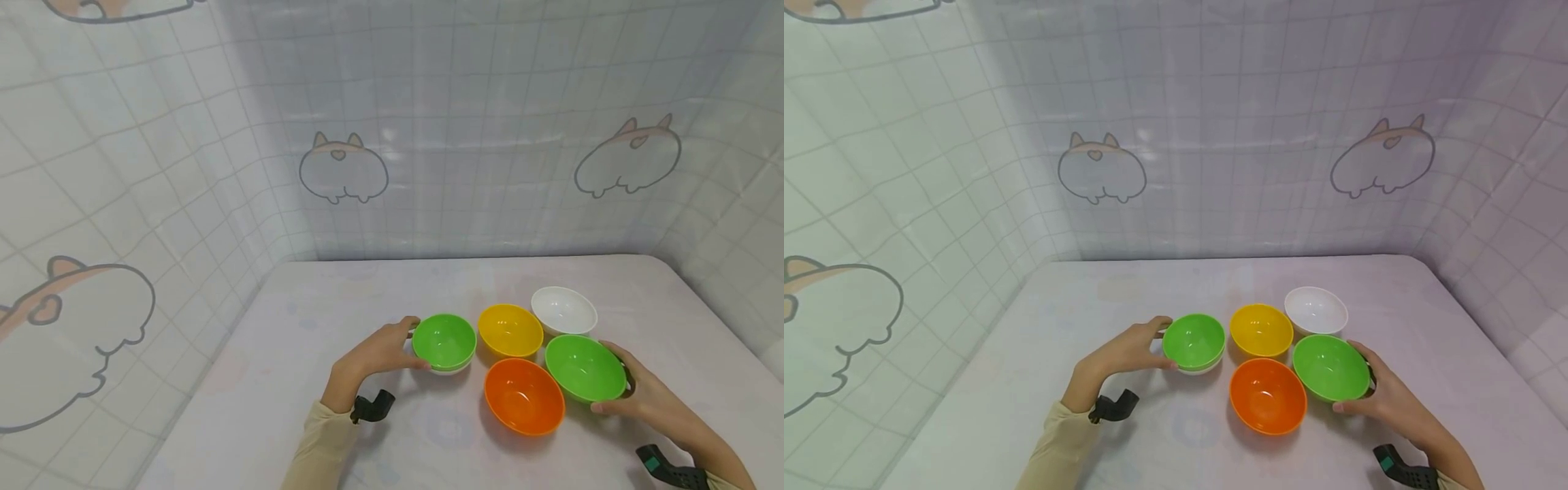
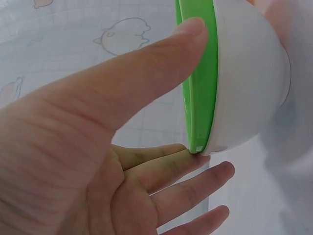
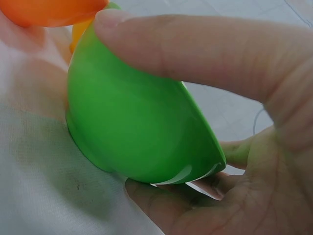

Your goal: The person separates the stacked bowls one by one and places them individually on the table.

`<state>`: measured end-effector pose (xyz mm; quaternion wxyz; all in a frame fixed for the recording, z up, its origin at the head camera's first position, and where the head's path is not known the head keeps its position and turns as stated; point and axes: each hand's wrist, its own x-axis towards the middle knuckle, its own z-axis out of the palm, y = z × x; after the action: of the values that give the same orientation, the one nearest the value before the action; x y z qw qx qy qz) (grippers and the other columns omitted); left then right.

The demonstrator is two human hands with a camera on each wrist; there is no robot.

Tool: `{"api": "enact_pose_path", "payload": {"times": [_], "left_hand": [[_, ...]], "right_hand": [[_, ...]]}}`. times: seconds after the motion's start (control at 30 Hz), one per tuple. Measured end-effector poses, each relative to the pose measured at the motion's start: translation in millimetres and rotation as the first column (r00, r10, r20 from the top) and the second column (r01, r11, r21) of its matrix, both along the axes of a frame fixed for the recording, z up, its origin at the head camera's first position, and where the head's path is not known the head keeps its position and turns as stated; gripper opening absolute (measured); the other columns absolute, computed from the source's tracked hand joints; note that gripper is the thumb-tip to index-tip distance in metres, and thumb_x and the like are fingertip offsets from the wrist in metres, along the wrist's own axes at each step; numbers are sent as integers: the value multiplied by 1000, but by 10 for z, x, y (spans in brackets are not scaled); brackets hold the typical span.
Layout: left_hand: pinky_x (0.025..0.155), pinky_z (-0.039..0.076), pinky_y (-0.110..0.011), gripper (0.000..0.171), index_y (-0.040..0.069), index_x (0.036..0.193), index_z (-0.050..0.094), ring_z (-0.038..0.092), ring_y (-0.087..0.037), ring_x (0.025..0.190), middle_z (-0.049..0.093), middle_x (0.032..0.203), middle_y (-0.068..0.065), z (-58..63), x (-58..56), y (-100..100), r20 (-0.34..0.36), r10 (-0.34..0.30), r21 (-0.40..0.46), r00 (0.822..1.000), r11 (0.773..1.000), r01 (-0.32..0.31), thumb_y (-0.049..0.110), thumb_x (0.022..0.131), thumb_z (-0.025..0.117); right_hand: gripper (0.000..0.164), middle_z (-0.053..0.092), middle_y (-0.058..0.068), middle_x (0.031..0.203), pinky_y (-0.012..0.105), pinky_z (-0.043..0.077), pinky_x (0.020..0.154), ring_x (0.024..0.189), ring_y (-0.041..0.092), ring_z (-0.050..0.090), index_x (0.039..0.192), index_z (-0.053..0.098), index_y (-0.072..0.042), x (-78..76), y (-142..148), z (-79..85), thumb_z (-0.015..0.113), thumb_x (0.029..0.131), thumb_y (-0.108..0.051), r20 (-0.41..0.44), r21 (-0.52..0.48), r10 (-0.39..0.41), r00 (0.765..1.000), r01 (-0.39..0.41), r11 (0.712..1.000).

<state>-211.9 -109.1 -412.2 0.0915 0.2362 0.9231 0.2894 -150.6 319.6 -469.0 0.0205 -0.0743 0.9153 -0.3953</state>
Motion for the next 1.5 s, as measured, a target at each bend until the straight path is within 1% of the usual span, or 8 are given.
{"api": "enact_pose_path", "payload": {"times": [0.43, 0.73, 0.9, 1.1, 1.33, 1.37, 1.43, 1.5], "left_hand": [[99, 45, -40, 89, 1, 144, 37, 52, -26, 124, 51, 138, -13, -21, -19, -2, -7, -2, -4, 1000, 1000, 2, 40, 77, 82], [99, 45, -39, 92, -2, 146, 34, 52, -26, 124, 49, 140, -14, -2, -23, 9, -17, -14, -16, 1000, 1000, 14, 38, 77, 82], [104, 40, -40, 88, -1, 144, 38, 48, -24, 126, 51, 138, -11, -44, -37, 5, -53, -62, 14, 997, 998, 63, 31, 76, 84], [107, 35, -41, 82, 3, 141, 42, 46, -21, 128, 51, 137, -7, -78, -55, 6, -77, -121, 82, 990, 988, 127, 23, 74, 85], [107, 36, -40, 84, 4, 143, 41, 45, -19, 128, 51, 137, -5, -99, -66, 9, -61, -117, 82, 991, 989, 122, 25, 74, 85], [107, 36, -39, 85, 4, 143, 41, 45, -19, 128, 51, 137, -5, -102, -69, 8, -58, -117, 82, 991, 989, 121, 25, 74, 85], [106, 37, -39, 85, 4, 143, 40, 46, -19, 128, 51, 137, -4, -113, -75, 6, -52, -115, 81, 992, 990, 119, 26, 74, 85], [106, 37, -39, 86, 5, 144, 40, 46, -19, 127, 51, 138, -4, -118, -74, 8, -44, -113, 80, 993, 990, 116, 27, 75, 85]], "right_hand": [[106, 15, 37, 146, 76, 29, 91, 124, 53, 25, 152, 4, 1, -25, 11, -5, 77, 81, -28, 81, -59, 9, 997, -4, 998], [104, 14, 36, 147, 77, 31, 89, 124, 52, 24, 153, 3, -1, -6, 18, -24, 75, 82, -26, 73, -89, 28, 997, -22, 996], [109, 8, 37, 149, 80, 24, 89, 128, 55, 18, 154, -4, -4, -9, 15, -23, 75, 82, -25, 88, -98, 38, 995, -29, 995], [114, 10, 36, 150, 77, 25, 91, 129, 61, 17, 154, -8, -6, -8, 28, -5, 78, 80, -19, -11, -109, 54, 998, -55, 993], [113, 12, 35, 150, 75, 26, 94, 128, 61, 20, 154, -9, -7, -16, 13, 49, 77, 81, -18, -58, -139, 39, 998, -47, 989], [112, 12, 35, 150, 66, 28, 102, 129, 60, 19, 154, -9, -9, -12, 16, 60, 77, 82, -18, -67, -140, 37, 997, -46, 989], [111, 10, 34, 152, 40, 28, 112, 132, 58, 16, 154, -9, -11, -3, 22, 87, 76, 83, -18, -94, -143, 33, 995, -47, 989], [110, 8, 32, 153, 11, 22, 106, 136, 54, 12, 155, -9, -14, 4, 29, 125, 75, 84, -16, -132, -148, 27, 991, -46, 988]]}}
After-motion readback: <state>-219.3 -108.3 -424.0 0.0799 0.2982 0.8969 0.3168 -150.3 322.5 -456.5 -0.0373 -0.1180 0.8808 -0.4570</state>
